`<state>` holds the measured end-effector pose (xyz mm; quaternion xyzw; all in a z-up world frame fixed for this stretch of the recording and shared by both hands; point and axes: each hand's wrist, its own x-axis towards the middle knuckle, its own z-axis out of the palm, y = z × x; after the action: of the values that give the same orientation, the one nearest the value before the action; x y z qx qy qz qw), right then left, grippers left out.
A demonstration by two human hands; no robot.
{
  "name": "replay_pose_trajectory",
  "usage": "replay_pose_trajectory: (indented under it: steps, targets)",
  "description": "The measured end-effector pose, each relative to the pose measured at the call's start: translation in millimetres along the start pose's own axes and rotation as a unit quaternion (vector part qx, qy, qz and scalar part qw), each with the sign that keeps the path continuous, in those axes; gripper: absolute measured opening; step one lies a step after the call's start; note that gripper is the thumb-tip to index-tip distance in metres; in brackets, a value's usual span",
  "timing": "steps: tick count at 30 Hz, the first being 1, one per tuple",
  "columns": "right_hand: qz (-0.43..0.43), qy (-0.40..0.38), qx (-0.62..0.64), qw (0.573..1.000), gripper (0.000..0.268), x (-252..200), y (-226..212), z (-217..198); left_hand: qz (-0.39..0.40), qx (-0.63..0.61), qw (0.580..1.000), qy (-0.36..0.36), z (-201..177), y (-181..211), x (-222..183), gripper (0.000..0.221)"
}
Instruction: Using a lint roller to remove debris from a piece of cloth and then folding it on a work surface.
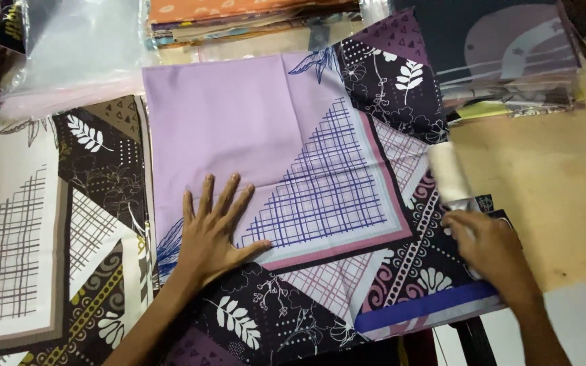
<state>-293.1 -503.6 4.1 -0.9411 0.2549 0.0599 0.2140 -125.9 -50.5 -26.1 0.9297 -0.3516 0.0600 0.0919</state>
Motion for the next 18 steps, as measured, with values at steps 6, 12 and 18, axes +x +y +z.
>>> replay_pose_trajectory:
  steps: [6,12,18]
  targets:
    - [-0.1,0.119,0.015,0.988,0.025,-14.7,-9.9,3.4,0.002,-0.007,1.0,0.004,-3.3,2.1,0.2,0.108]
    - [-0.249,-0.089,-0.014,0.964,0.035,-55.1,-65.8,59.9,0.002,-0.012,1.0,0.0,-3.3,1.7,0.9,0.107]
    - [-0.147,-0.023,0.001,0.989,0.026,-29.0,-24.6,36.1,0.004,-0.002,1.0,-0.003,1.3,-1.3,1.0,0.109]
